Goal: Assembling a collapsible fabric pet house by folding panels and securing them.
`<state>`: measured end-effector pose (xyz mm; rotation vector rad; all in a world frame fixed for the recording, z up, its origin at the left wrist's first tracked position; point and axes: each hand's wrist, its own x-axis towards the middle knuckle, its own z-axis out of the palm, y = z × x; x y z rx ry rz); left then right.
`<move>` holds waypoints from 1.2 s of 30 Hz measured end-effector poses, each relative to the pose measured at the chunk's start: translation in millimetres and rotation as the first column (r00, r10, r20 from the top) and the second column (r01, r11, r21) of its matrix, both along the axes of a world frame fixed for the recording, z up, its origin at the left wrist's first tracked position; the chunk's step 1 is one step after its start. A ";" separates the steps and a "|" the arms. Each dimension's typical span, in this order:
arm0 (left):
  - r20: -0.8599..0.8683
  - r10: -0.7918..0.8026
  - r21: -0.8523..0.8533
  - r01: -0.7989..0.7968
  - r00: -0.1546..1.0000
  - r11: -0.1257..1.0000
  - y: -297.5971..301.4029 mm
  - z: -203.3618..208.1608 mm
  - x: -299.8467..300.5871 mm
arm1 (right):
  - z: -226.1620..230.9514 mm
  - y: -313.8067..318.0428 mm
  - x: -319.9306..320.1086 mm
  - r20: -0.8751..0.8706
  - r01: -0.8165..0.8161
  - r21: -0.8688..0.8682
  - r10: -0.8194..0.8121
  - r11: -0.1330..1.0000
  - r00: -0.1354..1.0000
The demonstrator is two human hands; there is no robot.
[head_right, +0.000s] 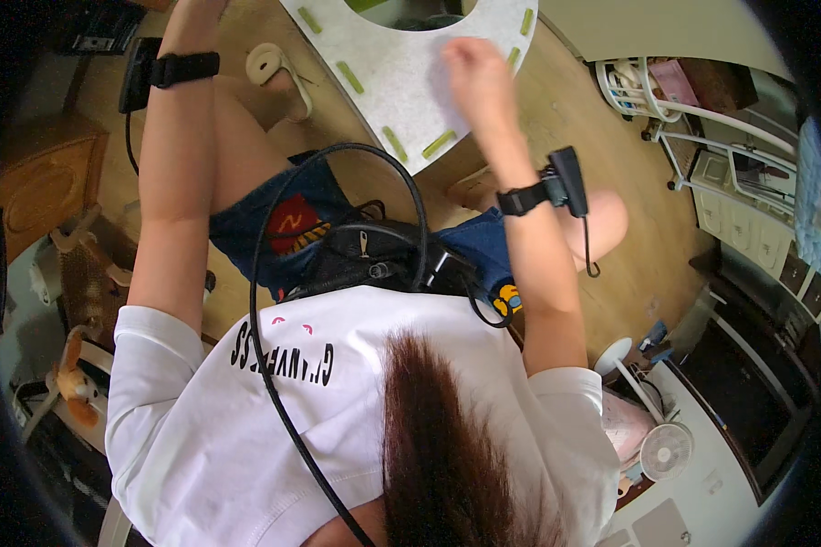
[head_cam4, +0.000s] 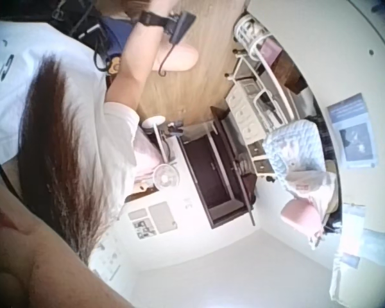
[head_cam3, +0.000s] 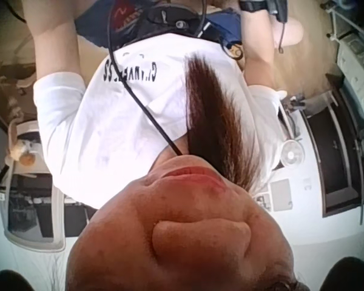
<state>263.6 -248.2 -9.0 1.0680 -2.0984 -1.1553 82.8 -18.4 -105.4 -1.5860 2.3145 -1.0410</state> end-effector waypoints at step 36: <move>0.064 0.018 0.010 -0.019 0.998 1.000 5.4 -8.1 0.9 | 4.0 30.5 6.0 -0.179 0.186 -0.059 -0.194 0.981 0.965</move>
